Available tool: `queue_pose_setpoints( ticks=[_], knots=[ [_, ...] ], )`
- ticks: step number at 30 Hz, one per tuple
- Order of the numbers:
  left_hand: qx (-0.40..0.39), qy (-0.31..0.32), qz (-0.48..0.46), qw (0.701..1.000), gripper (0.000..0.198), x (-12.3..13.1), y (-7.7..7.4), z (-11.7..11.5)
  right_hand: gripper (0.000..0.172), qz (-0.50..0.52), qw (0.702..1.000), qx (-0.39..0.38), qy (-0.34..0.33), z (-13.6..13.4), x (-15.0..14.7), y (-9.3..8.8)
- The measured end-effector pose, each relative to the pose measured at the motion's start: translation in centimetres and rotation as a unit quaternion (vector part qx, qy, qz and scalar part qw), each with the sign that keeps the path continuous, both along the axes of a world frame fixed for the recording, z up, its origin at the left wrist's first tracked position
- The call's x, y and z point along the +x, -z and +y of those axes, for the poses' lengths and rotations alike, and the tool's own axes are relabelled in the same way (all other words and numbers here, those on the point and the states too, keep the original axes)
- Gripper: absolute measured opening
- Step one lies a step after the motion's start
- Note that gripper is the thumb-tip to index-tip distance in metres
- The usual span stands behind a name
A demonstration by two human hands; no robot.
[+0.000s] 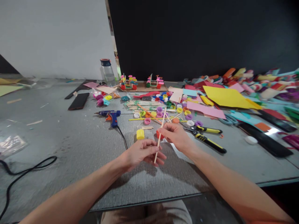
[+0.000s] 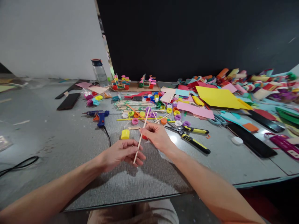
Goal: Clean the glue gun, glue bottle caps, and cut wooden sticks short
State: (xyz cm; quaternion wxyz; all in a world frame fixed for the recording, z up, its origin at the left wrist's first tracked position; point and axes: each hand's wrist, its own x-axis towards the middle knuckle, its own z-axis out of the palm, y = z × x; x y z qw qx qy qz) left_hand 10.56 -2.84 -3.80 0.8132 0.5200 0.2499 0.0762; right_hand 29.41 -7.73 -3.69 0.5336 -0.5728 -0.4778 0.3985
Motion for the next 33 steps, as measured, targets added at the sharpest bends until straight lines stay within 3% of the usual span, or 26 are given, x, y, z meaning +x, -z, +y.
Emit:
queue_pose_setpoints(
  ticks=[7,12,15,18,22,24,29,33],
  knots=[
    [0.001,-0.026,0.000,1.000,0.030,0.2,0.0,-0.1,0.048,-0.073,0.997,0.010,-0.007,0.0,-0.6,-0.4],
    [0.011,-0.046,-0.003,0.999,0.032,0.1,0.0,0.1,0.042,-0.165,0.984,0.039,0.061,-0.8,2.4,-2.7],
    [0.019,-0.061,-0.007,0.998,0.033,0.0,0.1,0.4,0.037,-0.270,0.957,0.030,0.098,-2.0,5.5,-4.4],
    [0.026,-0.066,-0.013,0.997,0.034,0.0,0.0,0.6,0.031,-0.405,0.908,-0.009,0.110,-3.9,8.8,-5.2],
    [0.037,-0.065,-0.022,0.997,0.034,-0.1,-0.2,0.6,0.031,-0.543,0.825,-0.081,0.131,-7.4,12.8,-3.5],
    [0.040,-0.065,-0.025,0.997,0.032,-0.1,-0.3,0.6,0.036,-0.579,0.799,-0.109,0.119,-9.2,14.3,-2.0],
    [0.038,-0.059,-0.029,0.997,0.032,-0.1,-0.3,0.5,0.045,-0.628,0.764,-0.114,0.096,-11.0,16.3,0.9],
    [0.020,-0.043,-0.041,0.998,0.034,-0.1,-0.3,0.6,0.045,-0.645,0.754,-0.097,0.082,-10.5,17.7,1.5]
  ],
)
